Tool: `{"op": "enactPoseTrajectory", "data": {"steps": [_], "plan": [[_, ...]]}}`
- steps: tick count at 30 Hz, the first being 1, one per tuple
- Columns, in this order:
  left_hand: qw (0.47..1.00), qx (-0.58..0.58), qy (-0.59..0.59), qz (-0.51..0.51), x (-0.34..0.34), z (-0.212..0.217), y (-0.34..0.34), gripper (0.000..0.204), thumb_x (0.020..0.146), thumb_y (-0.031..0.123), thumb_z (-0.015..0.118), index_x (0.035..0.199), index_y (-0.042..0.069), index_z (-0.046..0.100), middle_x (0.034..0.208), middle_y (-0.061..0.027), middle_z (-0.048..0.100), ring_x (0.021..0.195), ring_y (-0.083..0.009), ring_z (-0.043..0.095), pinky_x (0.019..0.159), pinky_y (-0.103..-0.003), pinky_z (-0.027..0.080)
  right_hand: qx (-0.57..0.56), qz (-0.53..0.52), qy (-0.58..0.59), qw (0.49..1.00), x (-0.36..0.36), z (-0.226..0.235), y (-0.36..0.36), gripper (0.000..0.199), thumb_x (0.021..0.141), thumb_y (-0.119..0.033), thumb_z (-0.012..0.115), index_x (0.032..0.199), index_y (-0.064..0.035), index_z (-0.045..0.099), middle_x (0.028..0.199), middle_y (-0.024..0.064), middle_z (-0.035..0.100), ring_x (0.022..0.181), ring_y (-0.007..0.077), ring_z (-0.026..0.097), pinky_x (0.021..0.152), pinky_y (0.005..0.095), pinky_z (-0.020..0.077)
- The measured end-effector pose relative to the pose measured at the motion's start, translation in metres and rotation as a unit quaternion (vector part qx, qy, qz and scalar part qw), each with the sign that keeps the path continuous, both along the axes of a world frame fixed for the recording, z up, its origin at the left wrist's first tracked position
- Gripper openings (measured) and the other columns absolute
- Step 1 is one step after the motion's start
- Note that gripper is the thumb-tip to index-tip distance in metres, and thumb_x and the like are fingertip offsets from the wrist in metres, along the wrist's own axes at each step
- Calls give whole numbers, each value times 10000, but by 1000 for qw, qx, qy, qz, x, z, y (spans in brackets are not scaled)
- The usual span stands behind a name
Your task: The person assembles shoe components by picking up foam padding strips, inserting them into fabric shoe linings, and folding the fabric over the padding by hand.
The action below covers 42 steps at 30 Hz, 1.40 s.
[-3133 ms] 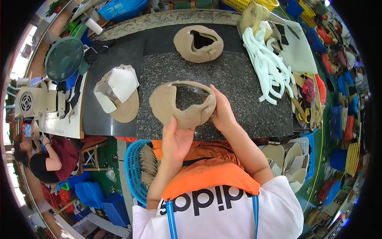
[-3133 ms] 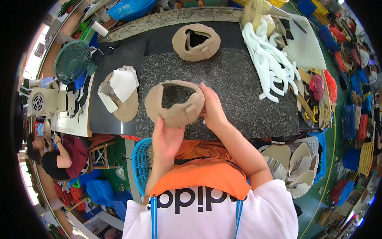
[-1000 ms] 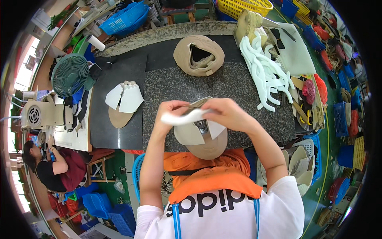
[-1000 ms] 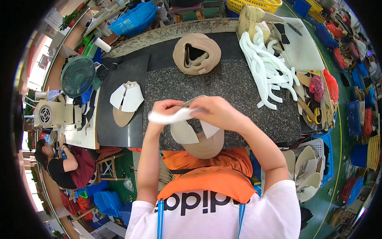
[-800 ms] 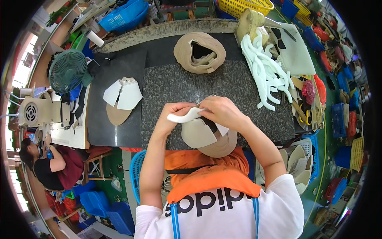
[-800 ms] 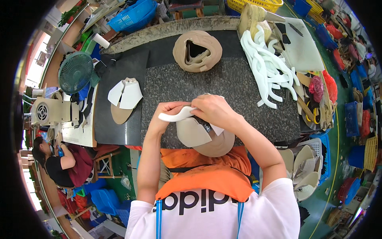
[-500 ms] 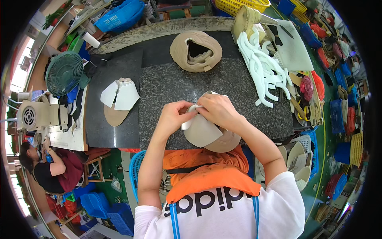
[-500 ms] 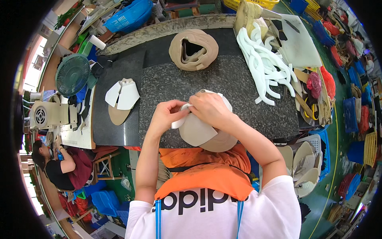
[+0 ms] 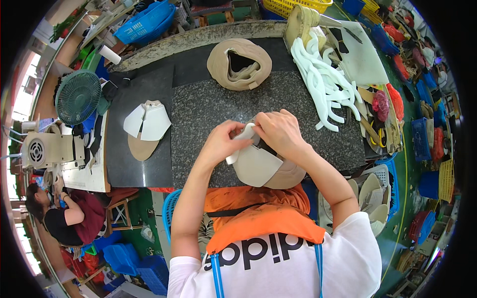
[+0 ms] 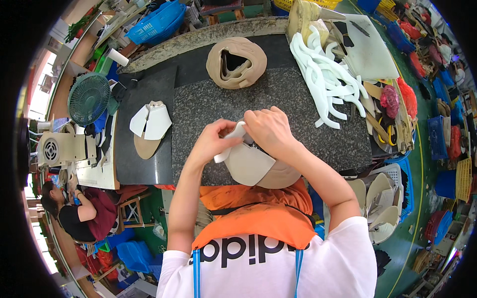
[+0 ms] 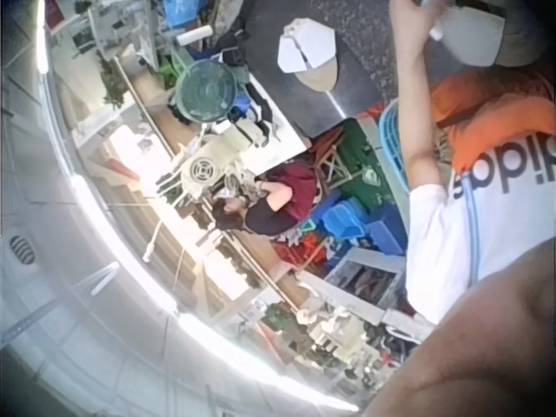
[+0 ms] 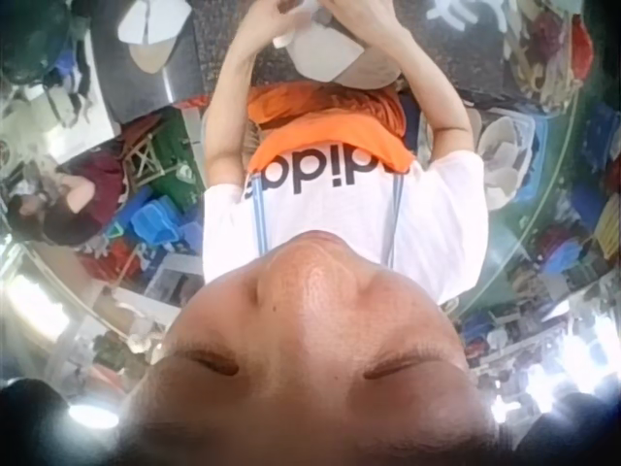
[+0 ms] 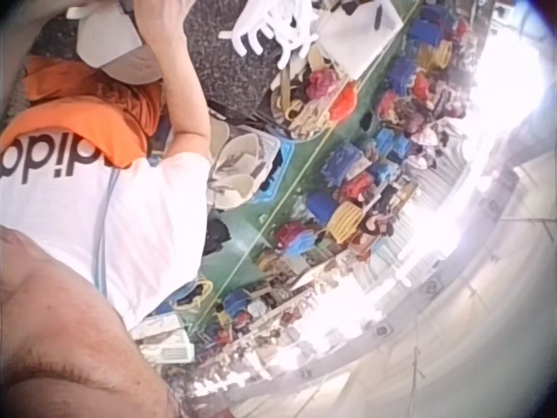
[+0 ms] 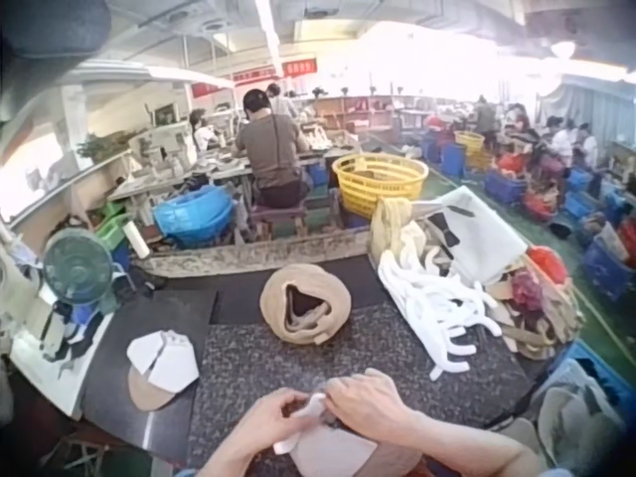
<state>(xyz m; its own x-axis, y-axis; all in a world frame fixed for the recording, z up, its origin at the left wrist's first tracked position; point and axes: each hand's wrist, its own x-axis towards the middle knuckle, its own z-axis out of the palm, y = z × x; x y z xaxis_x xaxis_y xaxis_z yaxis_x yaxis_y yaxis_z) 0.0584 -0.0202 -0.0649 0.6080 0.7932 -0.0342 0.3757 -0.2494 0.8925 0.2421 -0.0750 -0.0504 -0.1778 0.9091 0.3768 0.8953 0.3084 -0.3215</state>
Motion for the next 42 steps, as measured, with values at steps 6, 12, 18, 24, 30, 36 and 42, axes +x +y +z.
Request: {"op": "enactPoseTrajectory", "data": {"steps": [6, 12, 18, 24, 30, 36, 42], "plan": [[973, 188, 81, 106, 13, 21, -20, 92, 724, 49, 596, 714, 14, 511, 651, -50, 513, 584, -156, 516, 547, -328, 403, -27, 45, -31, 998, 10, 19, 3, 183, 767, -227, 644, 769, -60, 569, 689, 58, 615, 674, 226, 622, 626, 352, 427], [978, 28, 101, 178, 10, 3, -12, 320, 745, 28, 508, 1061, 21, 562, 798, -82, 535, 760, -204, 563, 695, -309, 442, -160, 20, -92, 983, -22, 20, -8, 170, 802, -215, 600, 785, -47, 580, 744, 112, 647, 688, 289, 654, 565, 421, 513], [997, -22, -78, 5, 3, -19, -5, 571, 738, -44, 383, 1301, -16, 477, 1360, -155, 425, 1298, -260, 373, 1089, -310, 241, -62, -72, 17, 995, -3, 4, 3, 201, 837, -257, 615, 824, -58, 589, 749, 117, 632, 696, 295, 637, 581, 403, 495], [999, -8, -29, 11, 11, -10, -7, 506, 723, -75, 451, 1217, -20, 549, 1266, -140, 519, 1154, -231, 513, 958, -304, 390, -26, -65, -11, 997, -5, -6, 5, 204, 810, -269, 643, 843, -75, 591, 757, 87, 624, 670, 275, 631, 566, 381, 495], [998, 6, 41, 54, 13, -7, 0, 388, 752, -60, 487, 1119, -11, 603, 1038, -127, 635, 966, -206, 604, 848, -296, 450, -59, 6, 131, 990, 14, -7, 13, 180, 796, -235, 650, 837, -74, 579, 772, 91, 621, 697, 298, 634, 596, 398, 486], [1000, 11, 6, 25, 14, -4, 6, 378, 736, -67, 500, 1094, -12, 608, 1032, -119, 605, 952, -214, 589, 827, -301, 452, -109, -2, 187, 976, 22, -4, 8, 125, 798, -185, 616, 857, -76, 632, 746, 106, 638, 704, 303, 627, 620, 407, 482], [999, 26, 22, 0, 17, -8, 22, 346, 703, -73, 520, 1027, -21, 630, 1055, -111, 567, 963, -223, 567, 830, -290, 434, -48, 5, 162, 986, 18, -21, 10, 122, 812, -170, 596, 843, -71, 660, 747, 105, 638, 700, 295, 628, 619, 400, 485]]}}
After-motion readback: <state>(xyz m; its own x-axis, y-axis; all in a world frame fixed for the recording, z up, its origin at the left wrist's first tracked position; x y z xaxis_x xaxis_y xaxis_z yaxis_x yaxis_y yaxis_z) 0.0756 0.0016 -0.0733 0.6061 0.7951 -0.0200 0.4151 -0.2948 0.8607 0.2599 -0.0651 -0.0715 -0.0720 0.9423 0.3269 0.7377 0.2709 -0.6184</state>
